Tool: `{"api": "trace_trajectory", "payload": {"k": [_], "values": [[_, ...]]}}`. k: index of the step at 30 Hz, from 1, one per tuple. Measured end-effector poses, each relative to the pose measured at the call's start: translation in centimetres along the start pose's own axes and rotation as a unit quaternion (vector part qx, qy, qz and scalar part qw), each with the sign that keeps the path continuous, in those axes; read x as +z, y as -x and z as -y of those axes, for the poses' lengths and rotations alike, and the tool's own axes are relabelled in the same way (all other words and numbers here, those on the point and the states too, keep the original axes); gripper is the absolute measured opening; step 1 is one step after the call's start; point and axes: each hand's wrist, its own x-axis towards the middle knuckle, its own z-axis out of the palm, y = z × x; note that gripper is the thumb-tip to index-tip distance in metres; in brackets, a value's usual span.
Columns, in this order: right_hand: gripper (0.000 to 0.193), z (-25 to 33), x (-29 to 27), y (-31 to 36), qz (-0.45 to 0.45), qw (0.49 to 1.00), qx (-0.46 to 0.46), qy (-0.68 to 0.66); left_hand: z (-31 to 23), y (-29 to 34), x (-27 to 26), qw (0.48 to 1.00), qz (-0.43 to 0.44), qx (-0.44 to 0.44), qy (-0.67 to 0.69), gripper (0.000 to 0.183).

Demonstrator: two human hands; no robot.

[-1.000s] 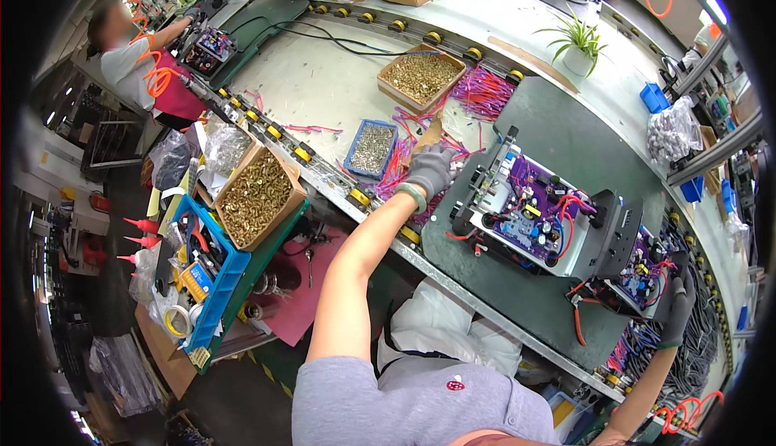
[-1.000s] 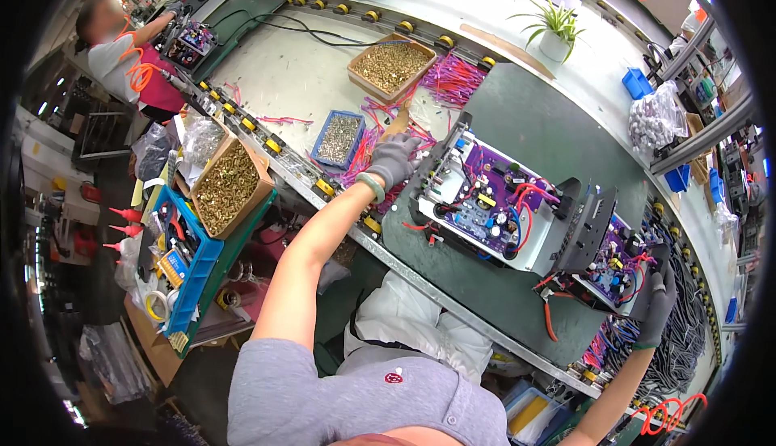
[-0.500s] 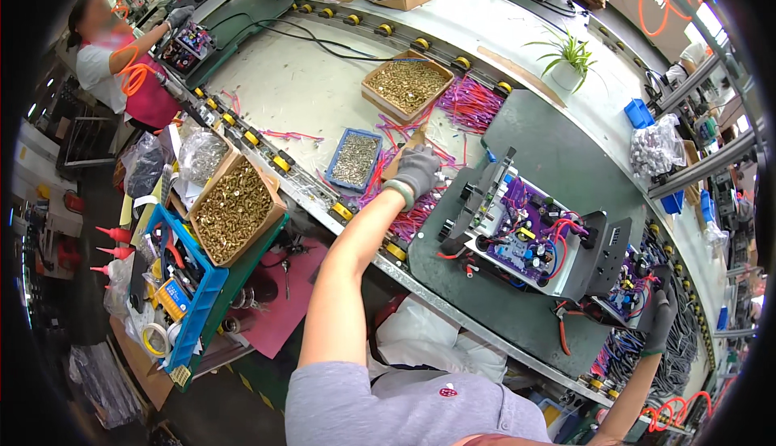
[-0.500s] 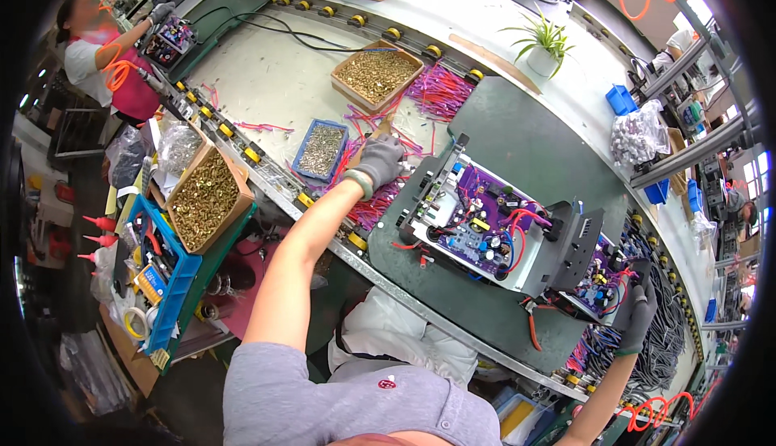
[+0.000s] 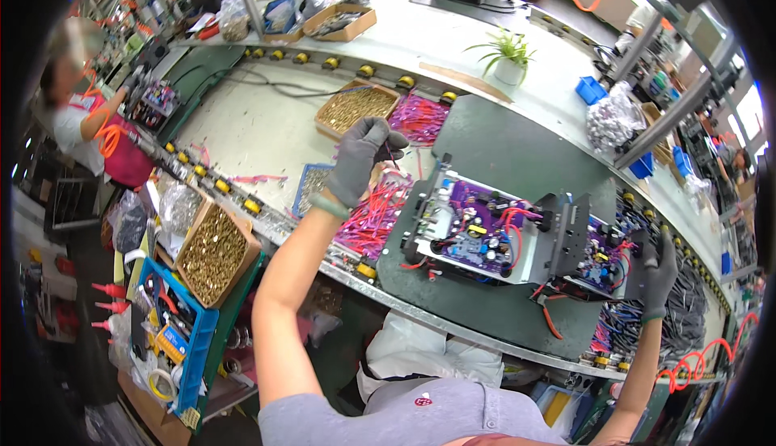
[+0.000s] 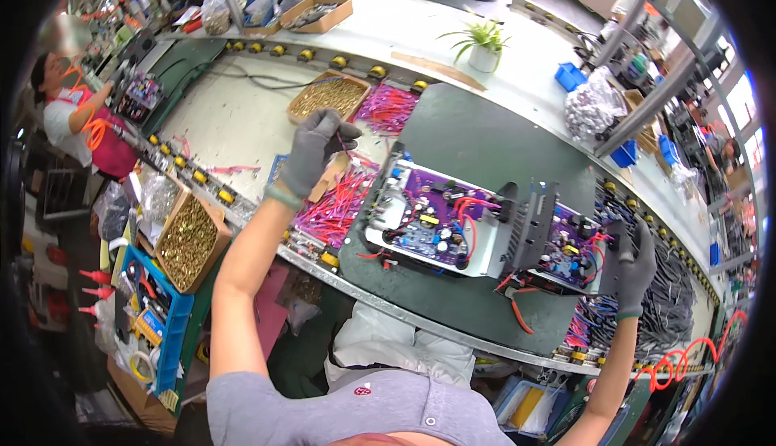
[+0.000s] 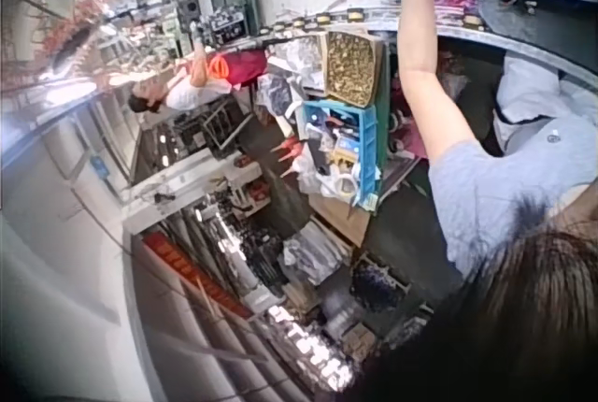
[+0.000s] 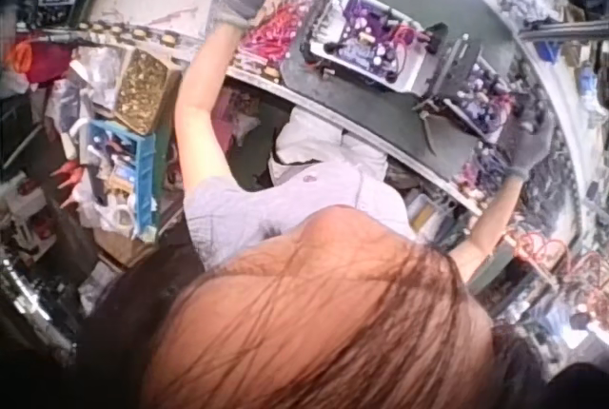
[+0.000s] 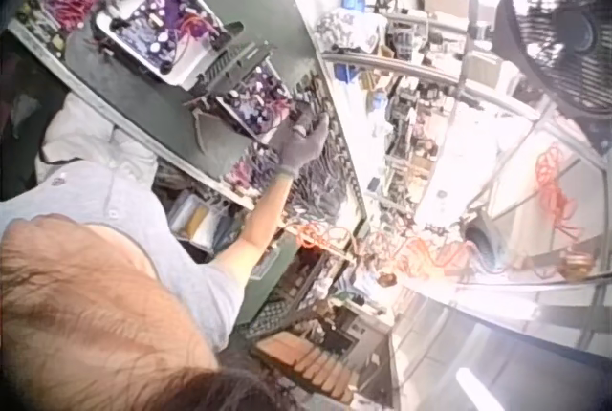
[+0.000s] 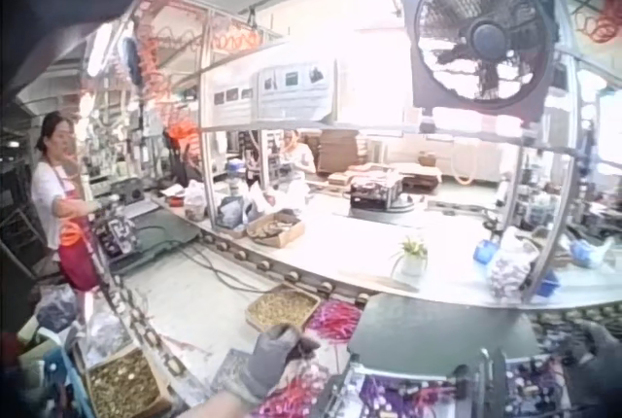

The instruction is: The person assembles electronic components inside a metal chassis on a factory workbench. They connect wires to a circuit board, secure parts with a pneumatic screwdriver, and use pliers to adjust connections. The person handles multiple units, moving them along the assembly line.

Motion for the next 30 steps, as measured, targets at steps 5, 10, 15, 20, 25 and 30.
{"api": "trace_trajectory", "payload": {"k": [5,10,15,20,25,30], "values": [[0.035,14.3,0.0,-1.5,0.152,0.958,-0.075,-0.229,-7.8,2.9,12.0,0.989,0.135,0.057,0.017,0.018],[0.044,20.2,4.3,-1.0,0.143,0.934,-0.14,-0.295,-6.9,5.1,22.7,0.979,0.194,0.06,-0.022,0.022],[0.019,16.4,3.8,0.0,0.076,0.94,-0.074,-0.325,-5.2,6.4,28.7,0.977,0.21,0.018,-0.017,0.023],[0.023,11.8,0.7,1.1,0.12,0.89,0.063,-0.436,-1.6,6.6,31.9,0.917,0.374,0.016,-0.14,0.018],[0.023,6.9,-1.0,1.8,0.179,0.923,0.001,-0.34,-0.2,6.2,35.4,0.824,0.481,-0.026,-0.297,0.014],[0.022,2.6,-1.2,0.4,0.024,0.991,-0.083,-0.1,1.9,3.3,37.4,0.71,0.424,0.125,-0.548,0.024]]}}
